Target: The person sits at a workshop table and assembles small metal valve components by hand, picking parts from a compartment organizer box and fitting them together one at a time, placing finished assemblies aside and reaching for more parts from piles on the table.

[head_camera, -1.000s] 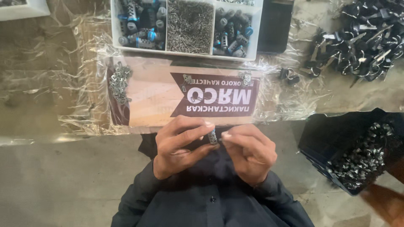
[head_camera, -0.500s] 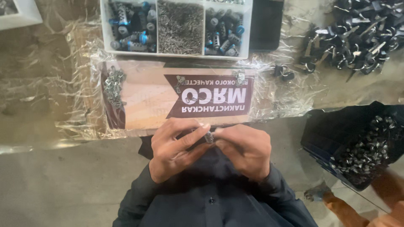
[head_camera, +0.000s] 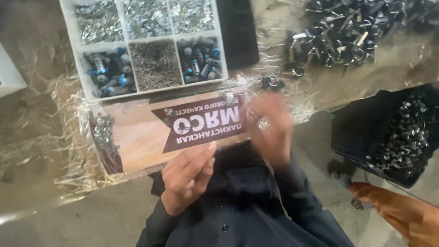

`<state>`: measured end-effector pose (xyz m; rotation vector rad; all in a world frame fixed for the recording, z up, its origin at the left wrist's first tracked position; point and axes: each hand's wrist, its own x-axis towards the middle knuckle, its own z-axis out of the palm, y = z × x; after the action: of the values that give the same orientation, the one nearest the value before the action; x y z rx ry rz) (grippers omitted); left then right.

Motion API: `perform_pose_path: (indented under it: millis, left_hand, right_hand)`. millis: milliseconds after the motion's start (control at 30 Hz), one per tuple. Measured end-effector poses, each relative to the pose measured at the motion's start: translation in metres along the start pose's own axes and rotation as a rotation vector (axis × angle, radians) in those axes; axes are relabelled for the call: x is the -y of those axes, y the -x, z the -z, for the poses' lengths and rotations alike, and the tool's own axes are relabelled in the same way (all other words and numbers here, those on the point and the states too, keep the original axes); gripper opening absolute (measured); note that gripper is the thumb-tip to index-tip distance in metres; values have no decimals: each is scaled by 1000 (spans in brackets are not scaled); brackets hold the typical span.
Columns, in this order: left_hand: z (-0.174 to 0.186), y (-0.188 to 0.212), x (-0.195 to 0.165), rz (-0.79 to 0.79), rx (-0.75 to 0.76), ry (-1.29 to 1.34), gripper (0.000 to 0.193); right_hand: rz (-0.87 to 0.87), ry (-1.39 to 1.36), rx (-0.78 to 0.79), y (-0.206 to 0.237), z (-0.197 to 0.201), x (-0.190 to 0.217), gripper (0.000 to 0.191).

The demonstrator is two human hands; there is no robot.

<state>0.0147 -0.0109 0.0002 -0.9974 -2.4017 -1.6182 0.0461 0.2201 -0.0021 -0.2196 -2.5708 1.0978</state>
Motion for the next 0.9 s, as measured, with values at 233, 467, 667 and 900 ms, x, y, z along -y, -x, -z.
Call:
perform_pose_path:
  millis: [233,467,667,900]
  left_hand:
    - [-5,-4,1,127,-82,30,25]
    - [-13,-13,3,162,-70,118,24]
    - [-12,-13,8,164,-56,129,24]
    - [-5,-5,9,214,-46,153,23]
  right_hand:
    - [108,534,-199,-31,12,-25,31]
    - [-291,-642,-39,18,15,6,24]
    - [-109,-462,34,18,-3,18,25]
    - [-47,-373,144,8,4,21,23]
